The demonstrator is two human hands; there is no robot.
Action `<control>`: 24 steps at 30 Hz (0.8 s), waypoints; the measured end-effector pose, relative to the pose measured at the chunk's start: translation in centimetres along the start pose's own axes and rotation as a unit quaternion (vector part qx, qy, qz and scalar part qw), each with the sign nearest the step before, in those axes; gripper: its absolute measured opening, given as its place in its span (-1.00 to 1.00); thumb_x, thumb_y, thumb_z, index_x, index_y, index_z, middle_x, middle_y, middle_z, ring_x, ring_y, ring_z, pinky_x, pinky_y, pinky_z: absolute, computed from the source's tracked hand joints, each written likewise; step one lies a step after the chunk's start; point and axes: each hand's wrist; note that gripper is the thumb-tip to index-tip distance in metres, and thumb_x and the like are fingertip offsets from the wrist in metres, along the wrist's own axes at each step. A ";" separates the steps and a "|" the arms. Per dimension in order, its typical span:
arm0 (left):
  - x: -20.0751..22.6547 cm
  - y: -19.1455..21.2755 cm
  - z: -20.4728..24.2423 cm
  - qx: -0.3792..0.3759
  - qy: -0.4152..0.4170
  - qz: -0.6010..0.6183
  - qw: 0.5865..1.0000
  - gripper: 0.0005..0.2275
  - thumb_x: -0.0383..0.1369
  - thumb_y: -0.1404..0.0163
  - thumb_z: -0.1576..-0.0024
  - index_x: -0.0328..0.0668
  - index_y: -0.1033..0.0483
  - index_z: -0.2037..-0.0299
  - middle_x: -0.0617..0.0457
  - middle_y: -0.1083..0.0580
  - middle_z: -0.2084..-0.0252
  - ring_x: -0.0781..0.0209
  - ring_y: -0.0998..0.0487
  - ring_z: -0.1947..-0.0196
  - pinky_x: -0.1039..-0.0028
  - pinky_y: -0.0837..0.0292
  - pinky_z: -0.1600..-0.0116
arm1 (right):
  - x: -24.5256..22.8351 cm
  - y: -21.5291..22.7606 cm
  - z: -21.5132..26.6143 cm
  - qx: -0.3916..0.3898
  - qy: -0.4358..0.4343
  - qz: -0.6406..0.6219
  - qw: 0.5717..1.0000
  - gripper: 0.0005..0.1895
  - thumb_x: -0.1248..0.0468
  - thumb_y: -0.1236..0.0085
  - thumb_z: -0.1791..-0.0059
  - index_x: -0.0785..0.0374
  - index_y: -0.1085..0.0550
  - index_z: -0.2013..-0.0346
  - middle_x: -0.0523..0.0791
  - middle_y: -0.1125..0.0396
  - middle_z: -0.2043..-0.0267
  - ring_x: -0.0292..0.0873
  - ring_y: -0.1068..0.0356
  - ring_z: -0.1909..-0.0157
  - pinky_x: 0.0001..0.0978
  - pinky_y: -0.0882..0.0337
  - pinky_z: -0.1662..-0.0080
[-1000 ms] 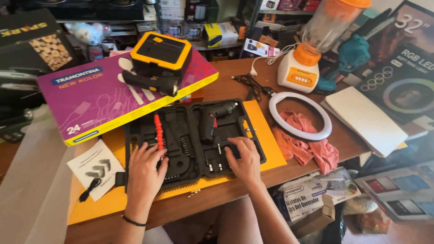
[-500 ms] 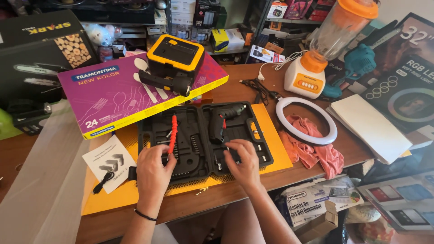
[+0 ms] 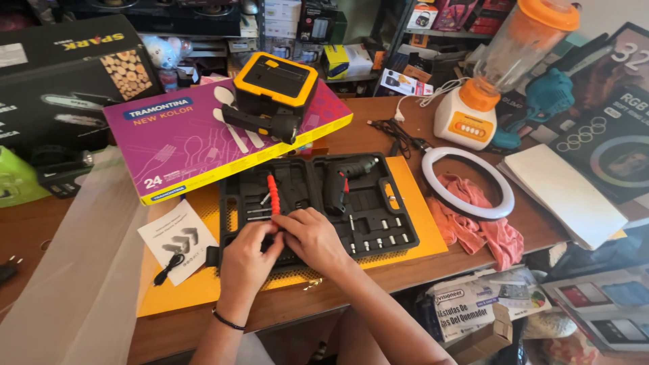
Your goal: The person opens a black plastic toolkit, removes a cordless drill and a manual, and then systematically arranges various drill bits and attachments into their designated slots within the case before closing it.
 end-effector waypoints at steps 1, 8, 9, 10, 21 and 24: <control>-0.1 -0.1 0.0 0.001 0.001 -0.001 1.000 -0.87 -0.30 -0.26 -0.03 0.08 -0.56 0.29 0.29 -0.56 0.29 0.32 -0.66 0.22 0.54 -0.57 0.08 | 0.5 -0.4 0.1 -0.001 0.002 -0.001 1.000 -0.65 0.39 -0.21 0.07 0.22 -0.56 -0.02 -0.02 -0.41 0.22 0.07 -0.45 0.17 -0.16 -0.49 0.07; 1.1 2.6 -1.1 -0.001 0.046 0.138 0.989 -0.79 -0.22 0.01 -0.25 0.01 -0.60 0.40 0.19 -0.58 0.39 0.24 -0.65 0.34 0.48 -0.58 0.16 | 0.5 -0.9 -0.3 -0.040 -0.005 0.031 0.999 -0.73 0.25 -0.11 -0.05 0.11 -0.51 -0.05 -0.07 -0.43 0.23 0.02 -0.47 0.19 -0.21 -0.47 0.12; 1.2 3.2 -1.2 0.019 0.056 0.199 0.978 -0.66 -0.28 0.16 -0.33 -0.05 -0.58 0.48 0.09 -0.57 0.46 0.19 -0.64 0.42 0.47 -0.57 0.19 | 0.1 -0.7 -0.6 -0.032 0.000 0.040 0.999 -0.76 0.24 -0.10 -0.07 0.12 -0.50 -0.04 -0.07 -0.43 0.26 0.03 -0.47 0.21 -0.21 -0.47 0.14; 0.5 2.9 -1.0 0.019 0.057 0.199 0.978 -0.66 -0.28 0.16 -0.33 -0.05 -0.58 0.48 0.09 -0.57 0.46 0.19 -0.64 0.42 0.47 -0.57 0.19 | 0.5 -1.1 -0.2 -0.033 -0.001 0.039 0.999 -0.76 0.24 -0.10 -0.07 0.12 -0.50 -0.04 -0.07 -0.43 0.26 0.03 -0.47 0.21 -0.21 -0.47 0.14; -1.7 1.8 -0.1 0.096 0.118 0.315 0.937 -0.47 -0.28 0.44 -0.37 0.00 -0.25 0.74 0.14 -0.38 0.77 0.31 -0.39 0.80 0.62 -0.32 0.56 | -0.7 0.5 -0.3 0.139 -0.201 -0.077 0.967 -0.74 0.35 -0.02 -0.09 0.07 -0.48 -0.06 -0.13 -0.47 0.48 -0.01 -0.55 0.40 -0.21 -0.54 0.25; -1.7 1.5 0.0 0.092 0.133 0.327 0.931 -0.49 -0.32 0.40 -0.35 -0.01 -0.28 0.74 0.12 -0.41 0.75 0.33 -0.35 0.82 0.62 -0.30 0.60 | 0.1 -0.3 0.6 0.179 -0.184 -0.035 0.966 -0.75 0.38 -0.01 -0.09 0.10 -0.50 -0.04 -0.10 -0.51 0.27 -0.12 -0.56 0.42 -0.27 -0.56 0.29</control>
Point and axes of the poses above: each hand's wrist, its own z-axis away from the middle knuckle, its own y-axis out of the back of the hand, x = y × z
